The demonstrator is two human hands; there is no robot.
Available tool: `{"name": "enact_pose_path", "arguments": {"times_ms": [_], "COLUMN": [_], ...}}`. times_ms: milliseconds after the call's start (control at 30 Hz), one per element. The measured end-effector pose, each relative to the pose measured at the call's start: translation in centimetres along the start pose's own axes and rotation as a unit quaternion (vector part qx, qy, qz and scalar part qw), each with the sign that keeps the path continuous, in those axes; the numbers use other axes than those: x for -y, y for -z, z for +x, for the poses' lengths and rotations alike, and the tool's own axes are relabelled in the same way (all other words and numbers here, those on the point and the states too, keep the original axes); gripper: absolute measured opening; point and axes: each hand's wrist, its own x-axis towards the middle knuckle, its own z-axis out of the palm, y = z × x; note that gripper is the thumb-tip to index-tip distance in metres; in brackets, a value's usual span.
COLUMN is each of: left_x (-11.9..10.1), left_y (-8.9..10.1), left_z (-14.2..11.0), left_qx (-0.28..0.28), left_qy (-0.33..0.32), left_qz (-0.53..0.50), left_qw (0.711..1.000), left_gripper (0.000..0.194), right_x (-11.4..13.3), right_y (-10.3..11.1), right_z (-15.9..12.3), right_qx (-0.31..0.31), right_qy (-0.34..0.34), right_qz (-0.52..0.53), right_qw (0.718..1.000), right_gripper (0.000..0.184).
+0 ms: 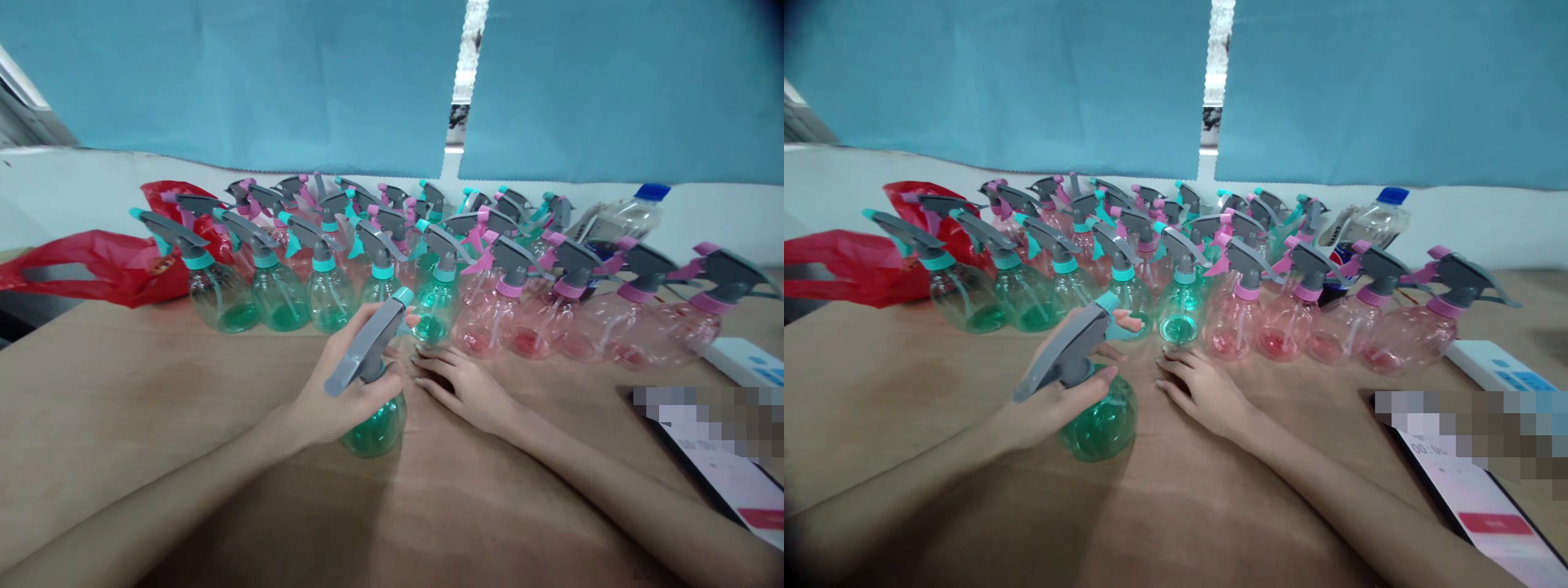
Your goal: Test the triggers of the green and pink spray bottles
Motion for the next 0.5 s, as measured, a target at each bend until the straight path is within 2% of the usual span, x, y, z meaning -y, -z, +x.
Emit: {"name": "enact_pose_path", "arguments": {"times_ms": [133,500], "left_x": [-0.19,0.68], "left_y": [-0.11,0.12], "left_z": [0.05,-0.06], "left_qx": [-0.003,0.016], "left_qy": [0.011,-0.008], "left_qz": [-0.012,0.019], "left_qw": [1.0,1.0], "left_gripper": [0.047,0.047], "right_x": [-0.06,0.02], "right_y": [-0.03,-0.01], "right_z": [0.0,0.05], "right_qx": [0.002,0.0], "right_qy": [0.001,0.002], "right_qz": [-0.001,0.007], "right_qw": [1.0,1.0], "right_gripper": [0.033,0.031]}}
